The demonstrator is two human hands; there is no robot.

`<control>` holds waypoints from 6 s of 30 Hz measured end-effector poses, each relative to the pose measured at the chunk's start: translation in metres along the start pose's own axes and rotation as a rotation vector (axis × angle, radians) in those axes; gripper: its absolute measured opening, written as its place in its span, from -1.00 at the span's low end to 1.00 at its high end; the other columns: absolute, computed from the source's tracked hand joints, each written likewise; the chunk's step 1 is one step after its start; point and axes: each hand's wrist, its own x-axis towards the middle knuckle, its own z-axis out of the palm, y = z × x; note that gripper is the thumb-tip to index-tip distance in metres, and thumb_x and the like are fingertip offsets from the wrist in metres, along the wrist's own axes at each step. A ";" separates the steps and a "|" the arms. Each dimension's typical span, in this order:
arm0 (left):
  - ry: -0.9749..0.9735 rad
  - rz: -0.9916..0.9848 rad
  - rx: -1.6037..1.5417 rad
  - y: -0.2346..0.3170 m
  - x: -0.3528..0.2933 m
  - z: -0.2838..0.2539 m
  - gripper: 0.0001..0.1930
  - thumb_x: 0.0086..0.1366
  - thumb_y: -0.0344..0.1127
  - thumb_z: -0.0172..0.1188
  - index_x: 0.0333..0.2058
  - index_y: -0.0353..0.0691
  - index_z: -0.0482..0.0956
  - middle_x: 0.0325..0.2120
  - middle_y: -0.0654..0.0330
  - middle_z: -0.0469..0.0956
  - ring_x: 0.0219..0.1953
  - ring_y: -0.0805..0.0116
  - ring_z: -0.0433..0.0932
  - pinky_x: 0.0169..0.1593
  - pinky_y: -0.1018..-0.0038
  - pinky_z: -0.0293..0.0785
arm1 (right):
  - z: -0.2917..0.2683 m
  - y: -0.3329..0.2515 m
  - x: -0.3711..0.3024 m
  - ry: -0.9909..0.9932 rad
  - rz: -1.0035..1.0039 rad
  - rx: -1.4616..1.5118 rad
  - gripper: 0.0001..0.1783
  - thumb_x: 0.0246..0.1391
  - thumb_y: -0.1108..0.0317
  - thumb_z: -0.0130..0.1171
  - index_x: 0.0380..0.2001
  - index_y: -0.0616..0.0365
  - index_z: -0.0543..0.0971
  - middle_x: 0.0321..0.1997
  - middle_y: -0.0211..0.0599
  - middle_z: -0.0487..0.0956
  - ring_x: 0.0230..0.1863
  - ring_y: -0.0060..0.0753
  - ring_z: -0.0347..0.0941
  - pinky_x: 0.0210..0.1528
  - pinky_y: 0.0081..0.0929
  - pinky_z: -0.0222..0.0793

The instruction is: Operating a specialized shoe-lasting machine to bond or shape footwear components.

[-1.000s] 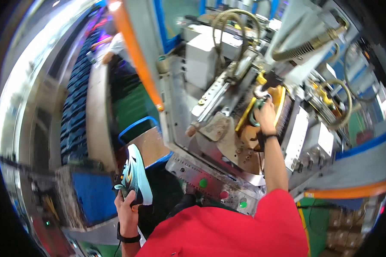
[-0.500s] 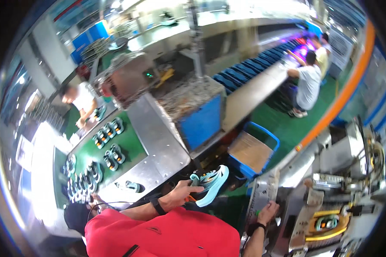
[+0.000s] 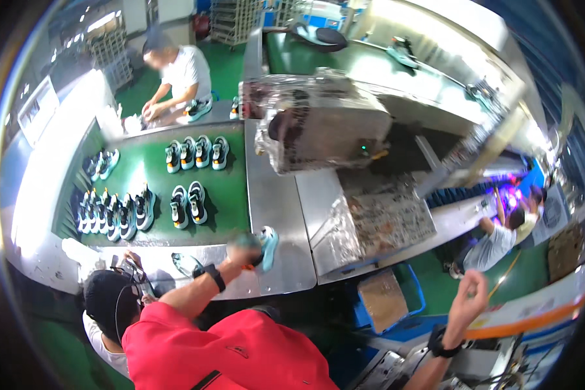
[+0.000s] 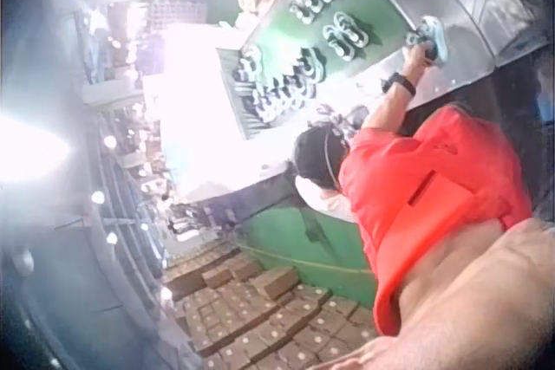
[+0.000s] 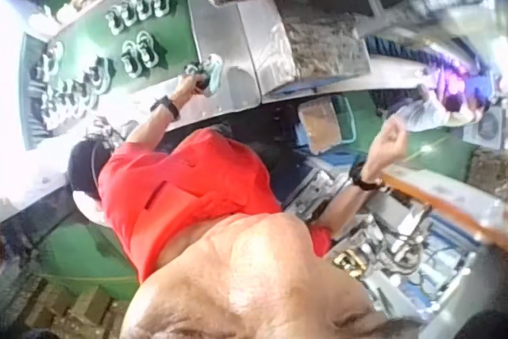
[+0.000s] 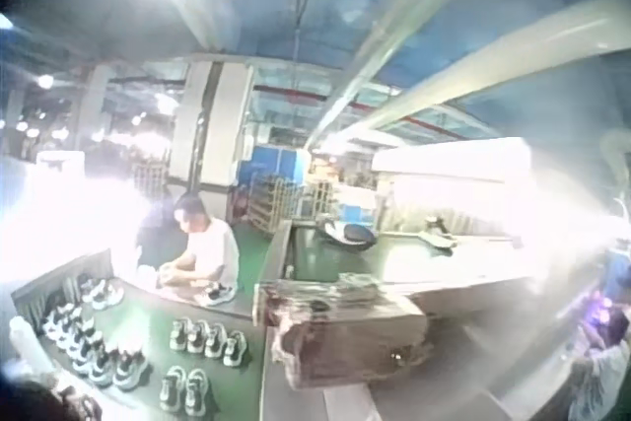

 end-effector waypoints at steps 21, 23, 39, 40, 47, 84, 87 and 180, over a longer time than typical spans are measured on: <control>0.726 0.341 0.565 0.135 0.500 -0.051 -0.29 0.05 -0.31 0.23 0.16 -0.36 0.13 -0.18 -0.21 0.49 -0.20 -0.24 0.55 -0.13 0.00 0.49 | 0.479 -0.262 0.551 -0.871 -0.528 -0.117 -0.59 0.02 0.09 0.22 -0.34 0.26 0.45 -0.46 -0.52 0.41 -0.43 -0.61 0.29 -0.34 -0.57 0.27; 0.738 0.297 0.621 0.128 0.499 -0.052 -0.27 0.10 -0.23 0.27 0.16 -0.35 0.11 -0.17 -0.20 0.49 -0.21 -0.23 0.56 -0.15 0.03 0.50 | 0.491 -0.272 0.540 -0.862 -0.524 -0.150 -0.63 0.03 0.12 0.21 -0.34 0.25 0.45 -0.48 -0.51 0.41 -0.44 -0.62 0.29 -0.34 -0.57 0.27; -0.795 0.075 -0.254 0.140 0.054 0.070 -0.43 0.33 0.06 0.11 0.08 -0.35 0.45 -0.06 -0.11 0.54 0.00 0.01 0.54 0.10 0.15 0.45 | 0.262 -0.250 0.344 0.020 -0.866 0.077 -0.03 -0.41 0.41 0.48 0.23 0.00 0.36 -0.04 -0.12 0.56 -0.18 -0.11 0.51 -0.10 -0.32 0.43; -0.938 0.077 -0.341 0.156 0.033 0.094 -0.35 0.30 0.17 0.10 0.13 -0.27 0.43 -0.01 -0.17 0.52 0.06 -0.09 0.50 0.14 0.04 0.42 | 0.236 -0.238 0.327 0.115 -0.973 0.059 -0.06 -0.38 0.41 0.46 0.21 0.16 0.36 -0.07 -0.12 0.56 -0.19 -0.09 0.49 -0.12 -0.28 0.40; -1.864 -0.617 -0.609 0.217 -0.058 0.238 -0.24 0.36 0.17 -0.11 0.34 -0.26 0.02 0.27 -0.33 0.11 0.12 -0.48 0.32 0.17 -0.28 0.27 | 0.067 -0.160 0.140 0.034 -0.846 -0.294 -0.38 -0.01 0.40 0.11 0.20 0.09 0.35 -0.04 -0.32 0.44 0.05 -0.33 0.40 0.28 0.14 0.10; -1.871 0.810 1.226 -0.439 -0.726 0.538 -0.16 0.04 -0.26 0.32 0.21 -0.44 0.05 0.06 -0.31 0.37 0.01 -0.26 0.46 0.10 0.05 0.41 | -0.384 -0.093 -0.512 1.485 1.337 -0.640 -0.35 -0.25 0.54 0.21 0.06 0.35 0.40 -0.03 -0.24 0.47 -0.07 -0.45 0.42 0.06 -0.52 0.33; -1.895 0.573 1.137 -0.420 -0.715 0.549 -0.38 0.00 -0.34 0.33 0.01 -0.47 0.31 -0.09 -0.24 0.50 -0.05 -0.10 0.52 -0.01 0.15 0.45 | -0.435 -0.062 -0.518 1.309 1.407 -0.756 -0.38 -0.24 0.51 0.23 0.02 0.37 0.42 -0.09 -0.23 0.51 -0.13 -0.44 0.44 -0.01 -0.50 0.38; -0.090 0.304 0.196 0.003 0.141 -0.082 -0.49 0.23 -0.43 0.23 0.13 -0.48 0.33 -0.03 -0.06 0.51 -0.03 0.18 0.51 0.08 0.34 0.42 | 0.218 -0.270 0.355 -0.032 -0.750 -0.005 -0.30 -0.35 -0.01 0.42 -0.13 0.22 0.54 -0.43 0.05 0.61 -0.32 0.08 0.57 -0.19 -0.16 0.49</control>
